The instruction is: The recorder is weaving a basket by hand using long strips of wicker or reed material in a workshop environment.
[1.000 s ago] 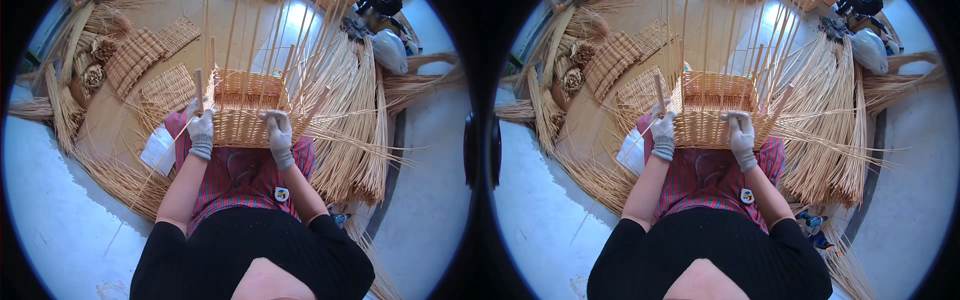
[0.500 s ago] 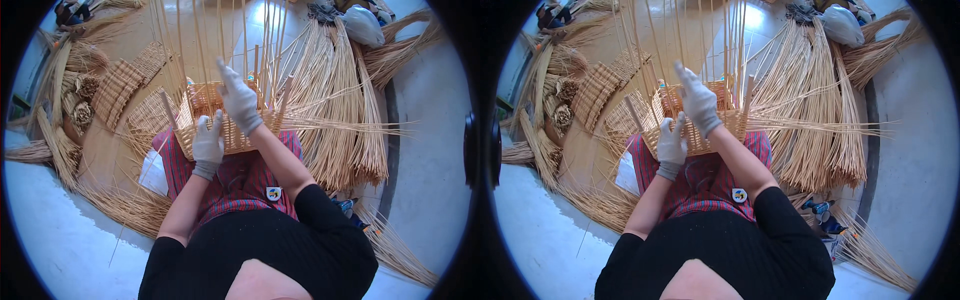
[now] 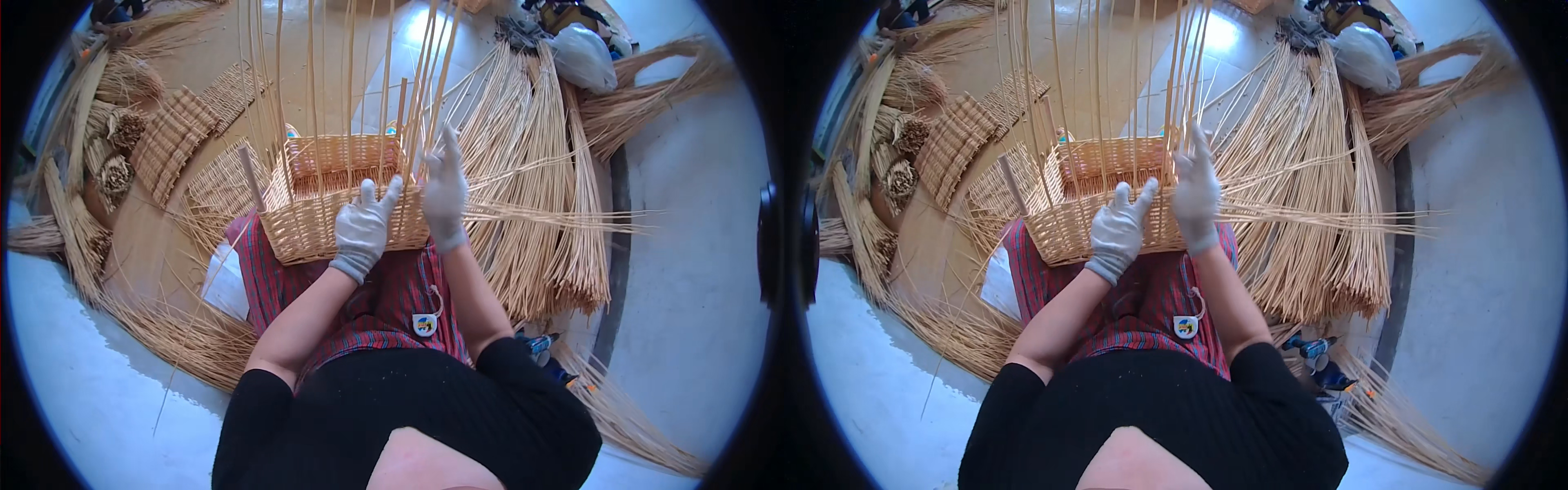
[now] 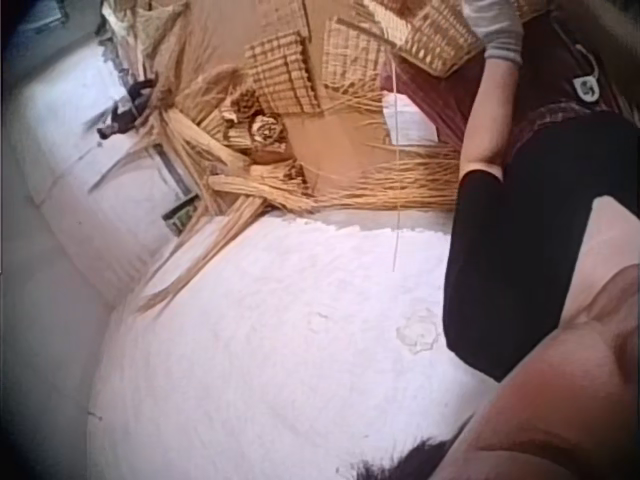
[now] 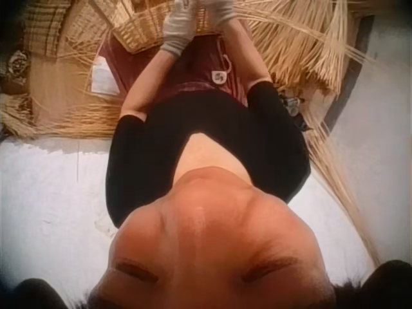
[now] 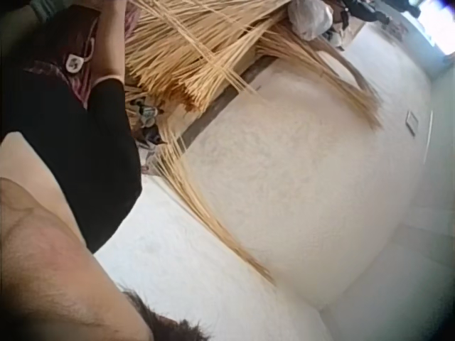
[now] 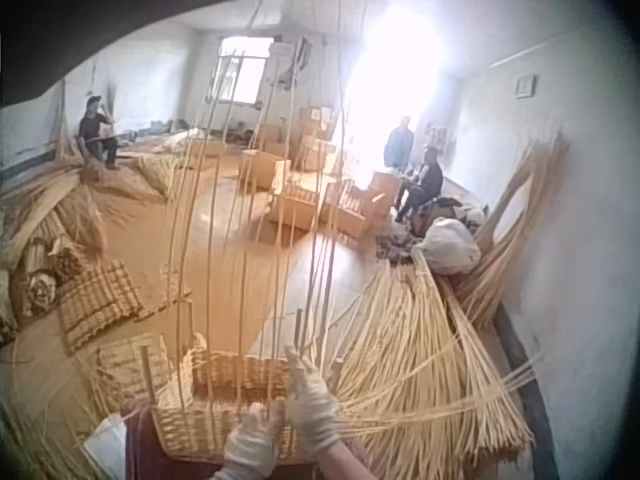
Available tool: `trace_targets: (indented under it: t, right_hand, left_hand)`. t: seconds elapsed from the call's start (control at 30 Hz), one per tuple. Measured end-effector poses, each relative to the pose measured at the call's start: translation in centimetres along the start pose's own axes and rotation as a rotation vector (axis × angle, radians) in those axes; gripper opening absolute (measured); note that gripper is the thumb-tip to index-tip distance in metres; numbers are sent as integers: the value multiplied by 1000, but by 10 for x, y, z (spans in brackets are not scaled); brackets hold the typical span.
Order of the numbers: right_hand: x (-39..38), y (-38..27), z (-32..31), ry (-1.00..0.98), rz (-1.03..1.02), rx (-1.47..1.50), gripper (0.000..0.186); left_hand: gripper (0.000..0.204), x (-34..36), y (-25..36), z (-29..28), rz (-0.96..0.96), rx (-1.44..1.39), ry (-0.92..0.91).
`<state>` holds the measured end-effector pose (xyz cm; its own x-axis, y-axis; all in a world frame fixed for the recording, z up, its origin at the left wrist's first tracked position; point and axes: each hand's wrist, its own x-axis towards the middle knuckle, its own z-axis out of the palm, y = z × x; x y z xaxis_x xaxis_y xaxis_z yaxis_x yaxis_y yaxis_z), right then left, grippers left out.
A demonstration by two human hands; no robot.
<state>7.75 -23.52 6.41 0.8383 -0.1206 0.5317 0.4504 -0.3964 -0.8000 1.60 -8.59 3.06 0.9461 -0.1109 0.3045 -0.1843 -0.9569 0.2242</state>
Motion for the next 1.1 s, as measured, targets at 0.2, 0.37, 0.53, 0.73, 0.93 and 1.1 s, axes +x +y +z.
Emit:
trace_targets:
  t: [0.2, 0.37, 0.53, 0.73, 0.93, 1.1]
  right_hand:
    - [-113, 4, -46, 162, 211, -53, 32]
    - [-112, -52, 53, -420, 249, 439, 51]
    - [-38, -100, 181, -448, 249, 230, 100]
    - [-14, -55, 244, -384, 774, 350, 106]
    - [-43, -62, 231, -319, 503, 669, 51]
    - [-36, -90, 190, -444, 453, 674, 53]
  left_hand:
    - [49, -2, -10, -27, -25, -479, 5]
    - [33, -26, -95, -65, -194, -240, 763]
    - [23, -46, -188, -42, -557, -510, 310]
    - [21, -59, -208, -13, -499, -731, 287]
    - [20, -61, -198, -20, -467, -804, 332]
    - [25, -63, -180, -29, -351, -694, 540]
